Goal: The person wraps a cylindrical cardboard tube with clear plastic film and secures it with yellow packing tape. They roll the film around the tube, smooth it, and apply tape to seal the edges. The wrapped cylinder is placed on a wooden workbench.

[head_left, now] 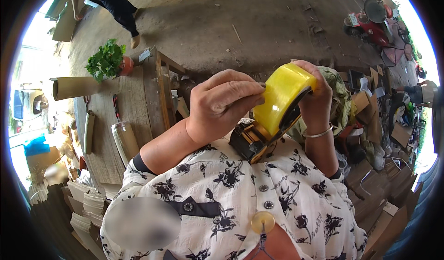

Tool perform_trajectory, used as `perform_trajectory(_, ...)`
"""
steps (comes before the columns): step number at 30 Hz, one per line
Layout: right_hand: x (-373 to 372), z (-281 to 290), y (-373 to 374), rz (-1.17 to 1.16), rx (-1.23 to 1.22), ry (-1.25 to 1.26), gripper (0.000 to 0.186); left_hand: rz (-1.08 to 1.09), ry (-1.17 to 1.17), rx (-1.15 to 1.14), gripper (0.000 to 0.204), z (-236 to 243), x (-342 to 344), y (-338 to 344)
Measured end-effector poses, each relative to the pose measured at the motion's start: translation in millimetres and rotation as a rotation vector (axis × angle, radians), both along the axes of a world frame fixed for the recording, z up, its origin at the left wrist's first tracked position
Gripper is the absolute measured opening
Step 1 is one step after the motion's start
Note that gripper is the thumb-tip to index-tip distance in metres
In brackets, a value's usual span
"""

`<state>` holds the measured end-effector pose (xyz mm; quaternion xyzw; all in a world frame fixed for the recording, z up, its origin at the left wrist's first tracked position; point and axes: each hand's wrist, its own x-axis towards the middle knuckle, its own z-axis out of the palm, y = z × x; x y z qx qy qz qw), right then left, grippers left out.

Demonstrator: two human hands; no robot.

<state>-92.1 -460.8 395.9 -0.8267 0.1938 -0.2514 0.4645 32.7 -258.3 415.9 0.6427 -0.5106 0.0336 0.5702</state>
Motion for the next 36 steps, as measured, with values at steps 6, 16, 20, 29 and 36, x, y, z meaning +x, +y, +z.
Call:
perform_trajectory(6, -6.9, 4.8, 0.5, -0.031, -0.077, -0.034, 0.038, -0.017, 0.010, -0.020, 0.022, 3.1, -3.8, -4.1)
perform_trajectory(16, -9.3, 13.9, 1.0, -0.032, -0.225, -0.078, 0.041, 0.030, -0.034, -0.041, 0.021, 8.9, -2.8, -7.7)
perform_trajectory(20, -12.9, 13.2, 2.3, 0.000, -0.201, -0.109, 0.043, 0.032, -0.067, -0.033, 0.017, 8.1, -7.0, -4.6)
perform_trajectory(29, -15.0, 23.9, 9.1, 0.029, -0.288, -0.128, 0.042, 0.034, 0.022, 0.037, 0.016, 14.4, -13.3, 5.0)
perform_trajectory(36, -17.5, 24.3, 6.4, 0.073, -0.252, -0.007, 0.063, -0.007, -0.133, 0.013, 0.015, 18.4, -14.5, 8.9)
